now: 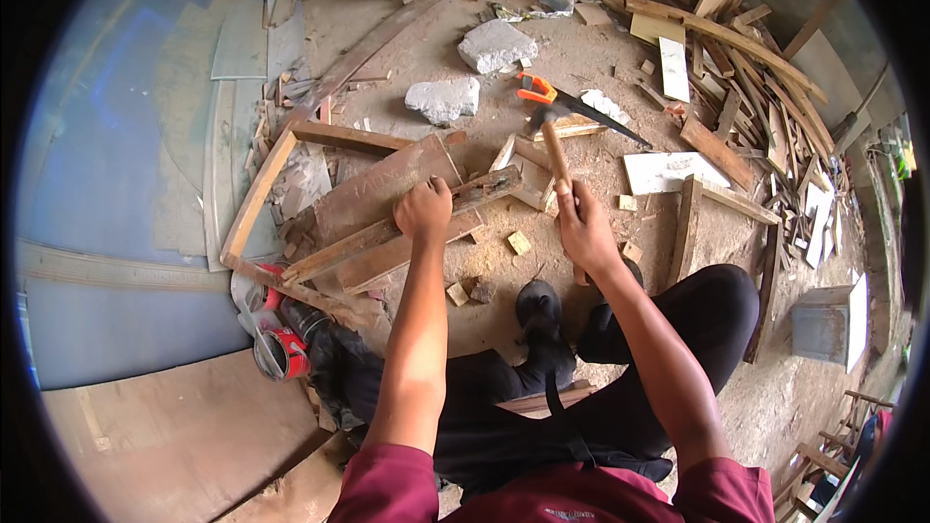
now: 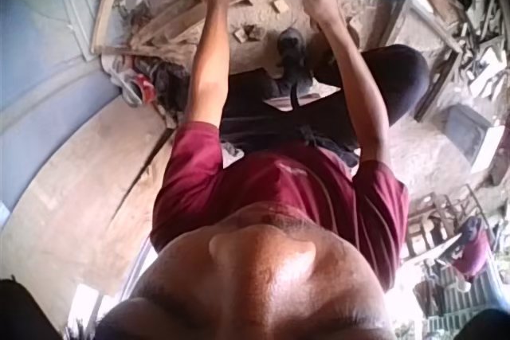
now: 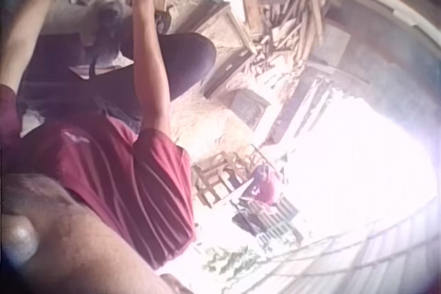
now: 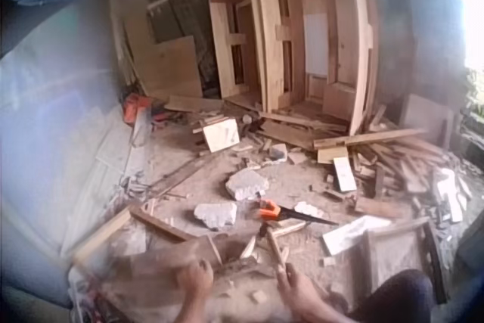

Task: The person sits on the floor and uses a hammer to break a piece of wood into smaller pieces. They repeatedly strike the wood, reposition it, and handle the resulting fragments.

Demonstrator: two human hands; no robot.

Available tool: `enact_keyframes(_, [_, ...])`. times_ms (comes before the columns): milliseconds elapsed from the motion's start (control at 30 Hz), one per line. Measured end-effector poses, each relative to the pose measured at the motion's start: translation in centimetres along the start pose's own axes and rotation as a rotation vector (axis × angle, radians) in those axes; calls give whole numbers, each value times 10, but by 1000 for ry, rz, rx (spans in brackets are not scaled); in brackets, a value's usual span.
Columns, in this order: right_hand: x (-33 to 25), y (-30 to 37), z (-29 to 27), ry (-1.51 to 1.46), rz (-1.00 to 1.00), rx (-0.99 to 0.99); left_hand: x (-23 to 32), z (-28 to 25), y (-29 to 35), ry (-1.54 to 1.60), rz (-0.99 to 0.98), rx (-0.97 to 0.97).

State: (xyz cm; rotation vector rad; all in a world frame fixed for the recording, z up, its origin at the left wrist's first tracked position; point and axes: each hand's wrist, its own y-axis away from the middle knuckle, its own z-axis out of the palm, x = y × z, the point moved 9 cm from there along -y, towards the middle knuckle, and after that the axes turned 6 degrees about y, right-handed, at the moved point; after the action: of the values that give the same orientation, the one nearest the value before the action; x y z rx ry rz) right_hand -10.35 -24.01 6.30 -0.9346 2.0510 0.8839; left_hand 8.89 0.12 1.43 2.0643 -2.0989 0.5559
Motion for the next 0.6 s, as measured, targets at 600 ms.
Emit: enact_keyframes(600, [0,-4,-15,83,21,48,2,-3,-2,-9,34,21])
